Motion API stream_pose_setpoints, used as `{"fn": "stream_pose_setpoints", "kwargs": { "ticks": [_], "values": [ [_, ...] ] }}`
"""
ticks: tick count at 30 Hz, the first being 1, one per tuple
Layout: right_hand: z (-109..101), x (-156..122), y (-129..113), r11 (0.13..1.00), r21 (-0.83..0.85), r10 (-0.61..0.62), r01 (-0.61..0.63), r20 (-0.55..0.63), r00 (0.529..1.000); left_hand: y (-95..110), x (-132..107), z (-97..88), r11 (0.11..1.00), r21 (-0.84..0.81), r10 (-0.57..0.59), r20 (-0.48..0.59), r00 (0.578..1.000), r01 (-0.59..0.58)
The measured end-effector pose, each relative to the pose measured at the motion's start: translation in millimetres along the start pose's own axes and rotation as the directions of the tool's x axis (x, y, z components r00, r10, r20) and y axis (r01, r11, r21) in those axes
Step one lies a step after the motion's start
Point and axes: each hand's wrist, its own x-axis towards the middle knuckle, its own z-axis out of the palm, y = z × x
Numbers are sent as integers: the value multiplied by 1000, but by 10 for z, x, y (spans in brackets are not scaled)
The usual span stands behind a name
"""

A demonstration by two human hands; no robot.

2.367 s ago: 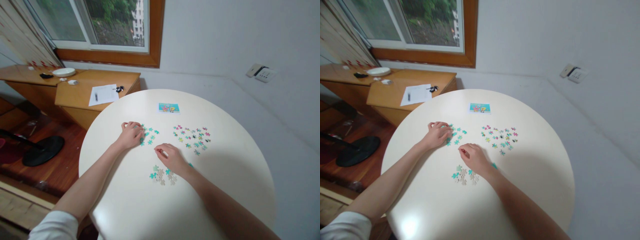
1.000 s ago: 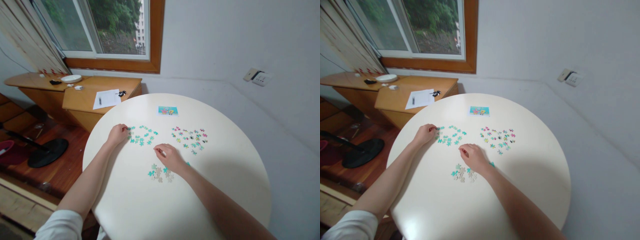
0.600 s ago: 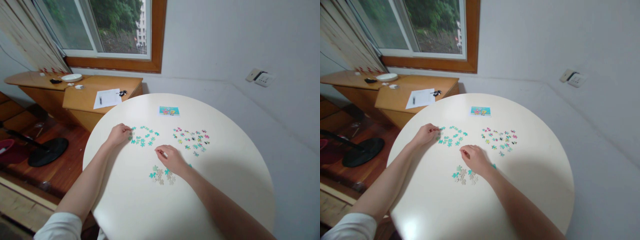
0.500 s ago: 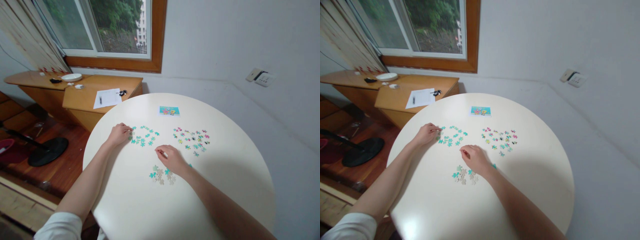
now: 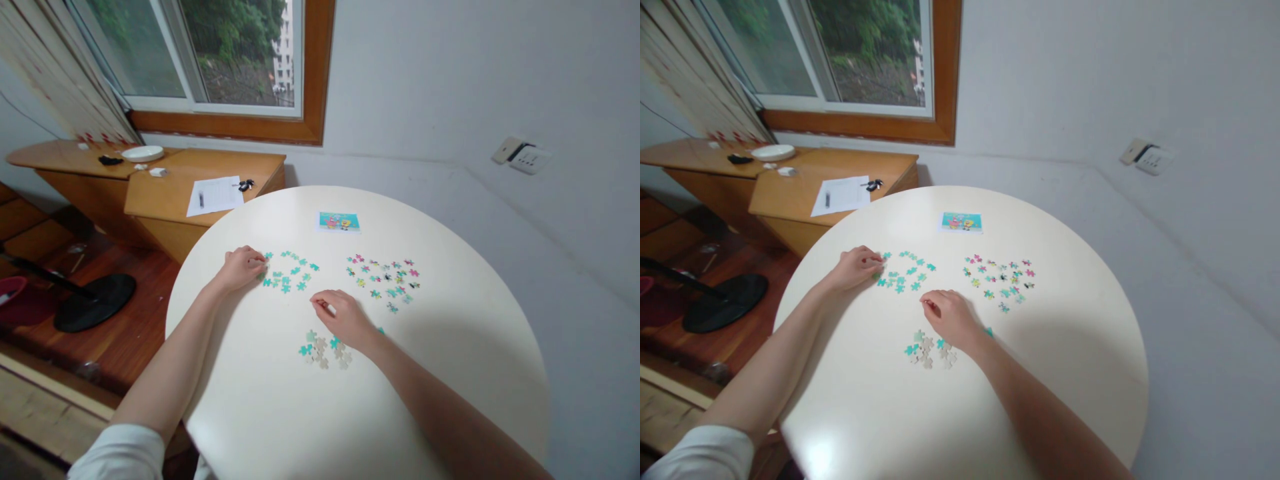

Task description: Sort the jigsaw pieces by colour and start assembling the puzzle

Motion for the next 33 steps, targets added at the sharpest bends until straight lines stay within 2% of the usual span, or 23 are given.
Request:
{"fn": "stream_pose_setpoints", "kwargs": {
  "ticks": [11, 17, 22, 28, 33],
  "values": [
    [-4, -2, 16, 1000, -1, -16, 16, 10, 1000, 85, -18, -30, 1000, -4, 5, 28, 1000, -4],
    [9, -11, 27, 1000, 1, -14, 14, 2, 1000, 55, -44, -111, 999, -19, 32, 144, 989, -30],
    [-2, -9, 10, 1000, 1, -16, 16, 6, 1000, 43, -45, -121, 999, -8, 32, 182, 983, -31],
    [-7, 2, 6, 1000, 6, -21, 21, 4, 1000, 110, -78, -134, 994, -70, 103, 226, 969, -89],
    [-9, 2, 7, 1000, 8, -19, 19, 3, 1000, 204, -102, -94, 986, -110, 150, 223, 963, -128]
  ]
}}
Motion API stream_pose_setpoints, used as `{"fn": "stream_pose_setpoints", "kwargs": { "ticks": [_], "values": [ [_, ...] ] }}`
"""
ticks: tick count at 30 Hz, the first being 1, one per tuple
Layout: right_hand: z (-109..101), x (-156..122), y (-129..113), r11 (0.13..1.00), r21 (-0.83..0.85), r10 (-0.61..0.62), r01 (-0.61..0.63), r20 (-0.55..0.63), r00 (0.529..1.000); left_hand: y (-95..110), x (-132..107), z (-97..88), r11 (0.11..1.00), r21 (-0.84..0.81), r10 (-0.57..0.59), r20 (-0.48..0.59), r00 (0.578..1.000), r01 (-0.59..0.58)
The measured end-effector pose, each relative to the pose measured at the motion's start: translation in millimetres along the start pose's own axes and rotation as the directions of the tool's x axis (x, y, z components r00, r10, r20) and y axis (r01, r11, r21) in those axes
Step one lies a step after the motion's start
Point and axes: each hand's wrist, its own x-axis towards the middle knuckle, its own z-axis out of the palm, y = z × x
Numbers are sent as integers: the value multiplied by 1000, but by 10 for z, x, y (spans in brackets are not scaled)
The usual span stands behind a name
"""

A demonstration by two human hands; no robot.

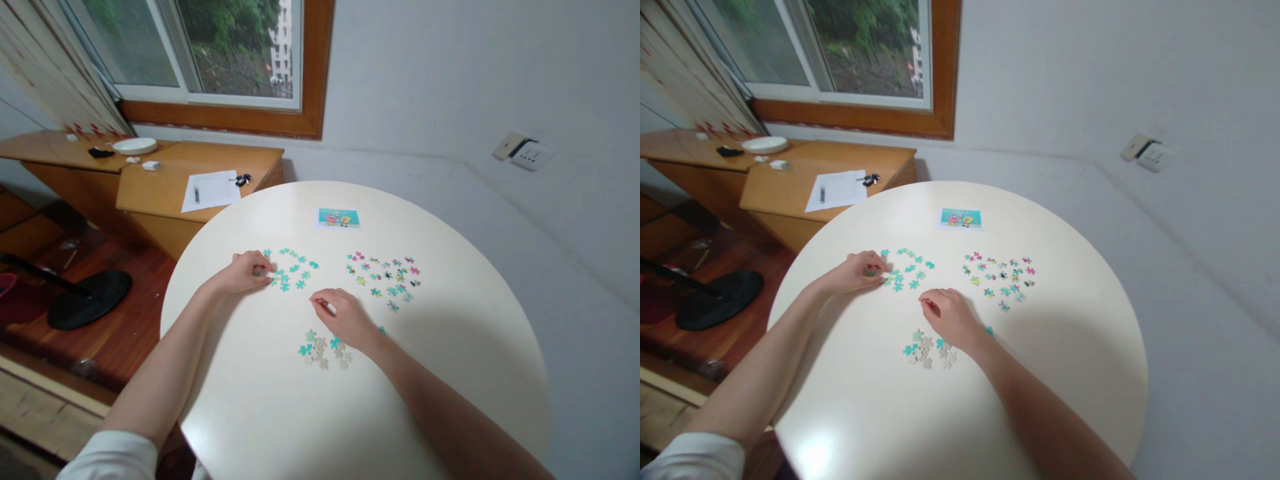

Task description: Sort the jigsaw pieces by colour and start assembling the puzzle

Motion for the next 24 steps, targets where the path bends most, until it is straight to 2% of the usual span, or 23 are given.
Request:
{"fn": "stream_pose_setpoints", "kwargs": {
  "ticks": [7, 14, 19, 24],
  "values": [
    [11, -9, 13, 1000, -1, -3, 3, -2, 1000, 12, 27, 63, 997, -26, 65, -57, 996, -66],
    [21, -14, 28, 1000, 7, 5, -5, 5, 1000, -16, 27, 80, 997, 25, 71, 3, 997, -71],
    [20, -9, 19, 1000, 18, 16, -16, 5, 1000, -25, 30, 87, 997, 43, 60, -21, 998, -59],
    [12, 1, 6, 1000, 21, 9, -9, 3, 1000, 21, 10, 53, 990, 75, 118, 10, 993, -118]
  ]
}}
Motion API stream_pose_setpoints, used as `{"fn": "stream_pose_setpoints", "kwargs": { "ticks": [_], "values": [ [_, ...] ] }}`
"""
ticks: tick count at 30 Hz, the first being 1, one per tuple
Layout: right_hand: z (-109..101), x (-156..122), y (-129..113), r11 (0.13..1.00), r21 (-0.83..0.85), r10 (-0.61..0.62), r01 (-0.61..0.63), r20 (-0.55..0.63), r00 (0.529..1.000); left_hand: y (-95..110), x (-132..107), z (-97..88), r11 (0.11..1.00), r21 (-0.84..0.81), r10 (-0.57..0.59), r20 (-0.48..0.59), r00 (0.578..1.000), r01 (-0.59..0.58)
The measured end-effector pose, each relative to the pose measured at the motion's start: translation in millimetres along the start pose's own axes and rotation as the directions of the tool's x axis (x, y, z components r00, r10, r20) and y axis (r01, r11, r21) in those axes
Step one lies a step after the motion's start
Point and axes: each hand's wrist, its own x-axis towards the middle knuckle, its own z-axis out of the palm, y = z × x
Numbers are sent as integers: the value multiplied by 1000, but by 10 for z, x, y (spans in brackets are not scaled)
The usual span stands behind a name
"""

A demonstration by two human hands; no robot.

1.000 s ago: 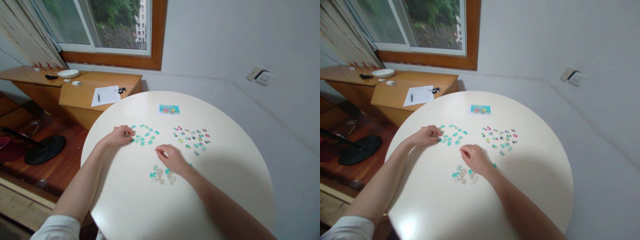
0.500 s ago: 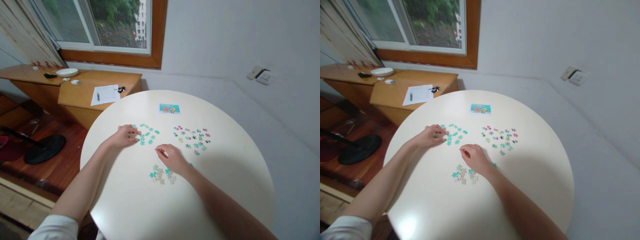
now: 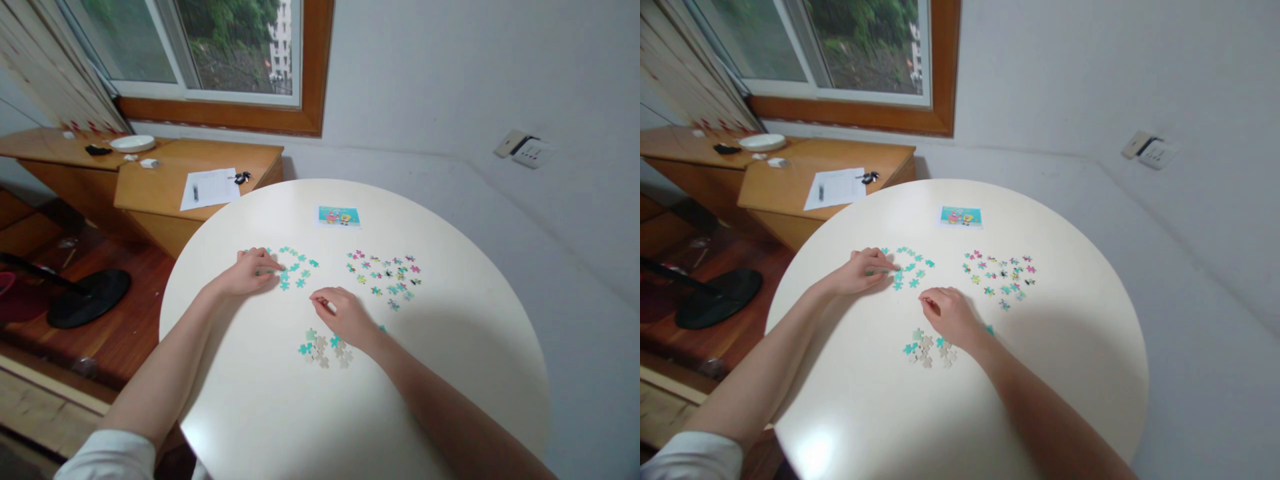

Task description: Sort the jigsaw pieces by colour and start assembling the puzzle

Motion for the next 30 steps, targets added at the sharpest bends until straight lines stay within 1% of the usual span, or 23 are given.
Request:
{"fn": "stream_pose_setpoints", "kwargs": {
  "ticks": [3, 8, 14, 17, 21, 23, 26, 30],
  "values": [
    [-6, -2, -3, 1000, -2, 6, -6, 4, 1000, 13, 4, 0, 999, 40, -1, 42, 999, -1],
    [0, -7, 6, 1000, -4, 9, -9, 11, 1000, -5, 18, 21, 998, 70, -7, 19, 1000, 6],
    [19, -3, 20, 1000, -14, -1, 1, 1, 1000, -4, 16, 28, 998, 51, 44, 42, 998, -46],
    [22, -5, 21, 1000, -13, -4, 4, -4, 1000, -16, 22, 36, 997, 72, 21, 45, 999, -24],
    [20, -7, 20, 1000, -9, -4, 4, -8, 1000, -55, 31, 51, 997, 78, -25, 12, 1000, 24],
    [17, -4, 18, 1000, -10, -4, 4, -7, 1000, -56, 29, 53, 997, 71, -25, -17, 1000, 26],
    [11, 2, 9, 1000, -8, 1, -1, -2, 1000, -12, 19, 45, 998, 53, 26, -24, 999, -25],
    [-5, 7, -21, 1000, 0, 21, -21, 11, 1000, 59, 12, 42, 996, 38, 84, 10, 996, -84]
  ]
}}
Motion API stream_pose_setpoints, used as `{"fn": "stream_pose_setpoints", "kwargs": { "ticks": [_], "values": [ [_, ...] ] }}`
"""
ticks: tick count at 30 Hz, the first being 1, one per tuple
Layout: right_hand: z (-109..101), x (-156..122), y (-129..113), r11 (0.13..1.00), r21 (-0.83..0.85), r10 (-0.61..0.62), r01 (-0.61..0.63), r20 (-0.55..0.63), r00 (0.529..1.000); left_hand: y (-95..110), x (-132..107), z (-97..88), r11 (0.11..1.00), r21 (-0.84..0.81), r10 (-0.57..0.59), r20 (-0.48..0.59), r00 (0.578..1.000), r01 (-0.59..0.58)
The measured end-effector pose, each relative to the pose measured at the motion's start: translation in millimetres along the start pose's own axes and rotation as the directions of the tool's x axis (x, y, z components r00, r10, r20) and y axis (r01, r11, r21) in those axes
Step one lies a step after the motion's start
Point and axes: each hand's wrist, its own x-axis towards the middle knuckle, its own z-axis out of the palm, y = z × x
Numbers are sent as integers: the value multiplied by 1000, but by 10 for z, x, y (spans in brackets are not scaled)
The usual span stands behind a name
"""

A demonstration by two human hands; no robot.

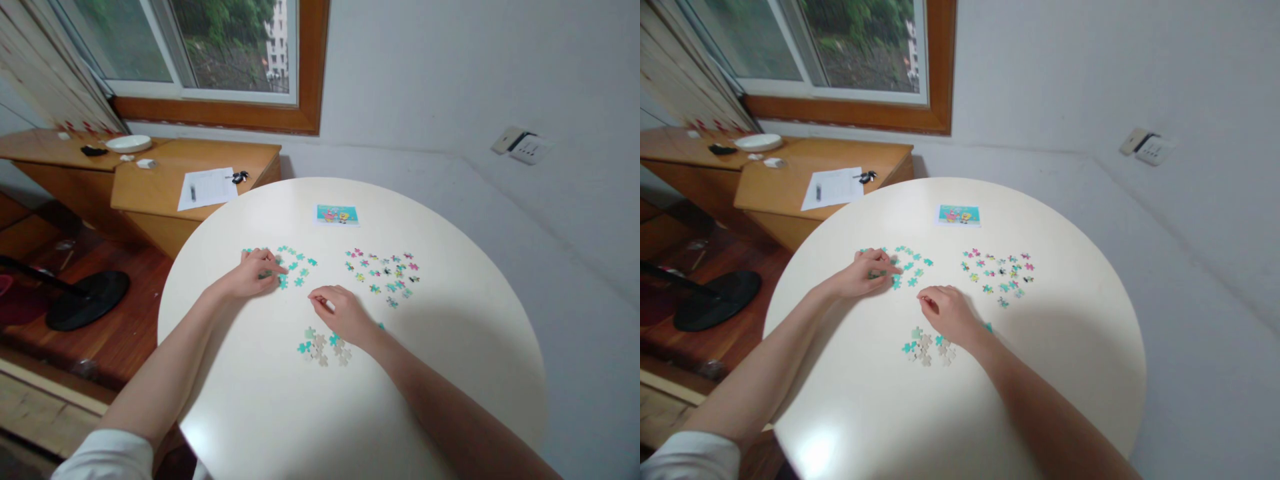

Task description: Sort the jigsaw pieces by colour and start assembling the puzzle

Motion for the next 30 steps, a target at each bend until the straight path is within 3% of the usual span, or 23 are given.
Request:
{"fn": "stream_pose_setpoints", "kwargs": {
  "ticks": [4, 7, 12, 17, 23, 30],
  "values": [
    [-27, 5, -12, 999, 50, -11, 9, 38, 999, -6, 7, 20, 1000, -6, -2, -14, 1000, 2],
    [-69, 16, 4, 993, 105, -66, 51, 147, 987, -20, 9, 35, 1000, -13, -10, -40, 999, 10],
    [-224, 30, -16, 989, 116, -131, 96, 344, 930, -4, 28, 62, 999, -46, -16, -137, 990, 10],
    [-343, 41, -94, 994, 91, -106, 69, 517, 849, 12, 85, 122, 998, -31, -68, -257, 964, 62],
    [-303, 87, -185, 1000, 23, -30, 20, 552, 833, 159, 157, 109, 997, 42, -45, -291, 956, 60],
    [-306, 95, -351, 995, -96, 23, 37, 558, 830, 413, 117, 173, 991, 113, -55, -177, 983, 76]
  ]
}}
